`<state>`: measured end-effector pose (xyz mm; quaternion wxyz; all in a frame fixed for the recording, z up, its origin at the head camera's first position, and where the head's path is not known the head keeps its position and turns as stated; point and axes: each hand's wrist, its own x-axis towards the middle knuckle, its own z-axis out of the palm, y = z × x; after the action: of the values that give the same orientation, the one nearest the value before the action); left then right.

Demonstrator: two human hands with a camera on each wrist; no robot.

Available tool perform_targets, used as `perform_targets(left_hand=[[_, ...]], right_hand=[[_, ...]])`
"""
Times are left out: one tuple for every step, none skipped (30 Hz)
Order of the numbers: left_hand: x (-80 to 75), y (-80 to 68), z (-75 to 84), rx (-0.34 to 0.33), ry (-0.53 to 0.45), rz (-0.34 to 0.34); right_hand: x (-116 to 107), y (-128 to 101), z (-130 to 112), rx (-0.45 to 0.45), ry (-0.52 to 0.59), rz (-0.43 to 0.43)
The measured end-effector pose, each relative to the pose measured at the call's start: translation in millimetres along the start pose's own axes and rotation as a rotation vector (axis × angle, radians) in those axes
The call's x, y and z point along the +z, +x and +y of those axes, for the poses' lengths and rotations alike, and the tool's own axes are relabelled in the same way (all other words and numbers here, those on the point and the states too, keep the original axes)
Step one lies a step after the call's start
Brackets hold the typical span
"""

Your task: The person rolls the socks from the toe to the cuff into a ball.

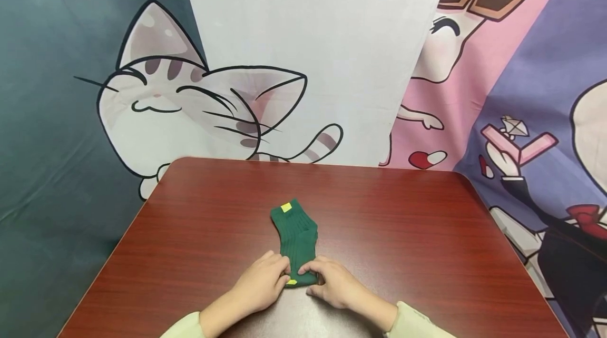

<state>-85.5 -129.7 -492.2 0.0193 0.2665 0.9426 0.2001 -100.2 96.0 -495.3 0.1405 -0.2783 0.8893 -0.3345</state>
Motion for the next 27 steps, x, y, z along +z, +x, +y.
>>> perform_targets(left_hand=[[0.1,-0.5,0.1,0.013,0.018,0.001],[0.0,-1.1,0.4,0.032,0.038,0.003],[-0.1,-1.8,0.5,0.051,0.059,0.007],[-0.2,-2.6,0.5,0.068,0.080,0.007],[-0.2,-3.4,0.2,0.084,0.096,0.005],[-0.4,-4.4,0.0,0.096,0.105,-0.001],[-0.5,-5.2,-0.4,0.107,0.110,-0.006],[-0.7,-6.0,-0.7,0.115,0.113,-0.011],[-0.7,-6.7,-1.3,0.121,0.117,-0.017],[-0.6,-7.2,-1.8,0.123,0.121,-0.024],[-0.7,-7.7,-2.1,0.126,0.126,-0.028],[-0.8,-7.9,-2.1,0.128,0.131,-0.032],[-0.9,-7.8,-1.7,0.129,0.139,-0.037],[-1.1,-7.4,-1.1,0.128,0.145,-0.043],[-0.9,-6.9,-0.7,0.127,0.151,-0.046],[-1.0,-6.4,0.0,0.124,0.153,-0.050],[-1.0,-5.9,0.6,0.120,0.155,-0.055],[-1.0,-5.2,1.4,0.116,0.156,-0.061],[-1.0,-4.8,2.2,0.112,0.157,-0.063],[-1.1,-4.4,2.9,0.108,0.159,-0.064],[-0.9,-4.2,3.6,0.106,0.163,-0.064],[-1.0,-4.1,4.5,0.101,0.166,-0.065],[-0.8,-4.0,5.2,0.100,0.170,-0.064],[-0.7,-3.9,6.1,0.099,0.171,-0.061],[-0.7,-3.8,6.8,0.098,0.170,-0.058],[-0.4,-3.6,7.2,0.097,0.167,-0.054],[0.0,-3.5,7.4,0.096,0.163,-0.051]], right_hand=[[0.1,0.3,0.1,0.001,-0.003,-0.002],[0.1,0.4,0.0,0.003,-0.007,-0.004],[0.4,0.7,0.1,0.003,-0.012,-0.004],[0.7,0.9,0.2,0.002,-0.015,-0.003],[0.7,1.1,0.0,0.001,-0.019,0.000],[0.8,1.3,-0.1,0.001,-0.017,0.001],[0.8,1.4,-0.4,0.000,-0.015,0.005],[0.8,1.7,-0.6,0.004,-0.016,0.005],[0.9,2.0,-0.4,0.007,-0.015,0.006],[1.0,2.3,-0.4,0.012,-0.015,0.006],[0.9,2.6,-0.4,0.018,-0.017,0.005],[0.9,3.0,-0.1,0.022,-0.018,0.005],[0.9,3.2,0.3,0.023,-0.023,0.007],[1.0,3.5,0.8,0.026,-0.026,0.008],[1.0,3.6,1.1,0.028,-0.025,0.010],[0.9,3.6,1.2,0.029,-0.024,0.011],[0.9,3.6,1.4,0.029,-0.020,0.012],[1.1,3.6,1.7,0.028,-0.016,0.012],[1.3,3.6,2.0,0.027,-0.013,0.011],[1.3,3.6,2.1,0.027,-0.010,0.010],[1.5,3.6,2.3,0.025,-0.006,0.009],[1.6,3.7,2.6,0.024,-0.005,0.007],[1.8,4.0,3.0,0.023,-0.003,0.005],[1.8,4.2,3.2,0.022,-0.003,0.003],[1.7,4.4,3.3,0.022,-0.002,0.002],[1.5,4.6,3.3,0.023,-0.001,0.000],[1.4,4.8,3.3,0.025,0.001,-0.002]])
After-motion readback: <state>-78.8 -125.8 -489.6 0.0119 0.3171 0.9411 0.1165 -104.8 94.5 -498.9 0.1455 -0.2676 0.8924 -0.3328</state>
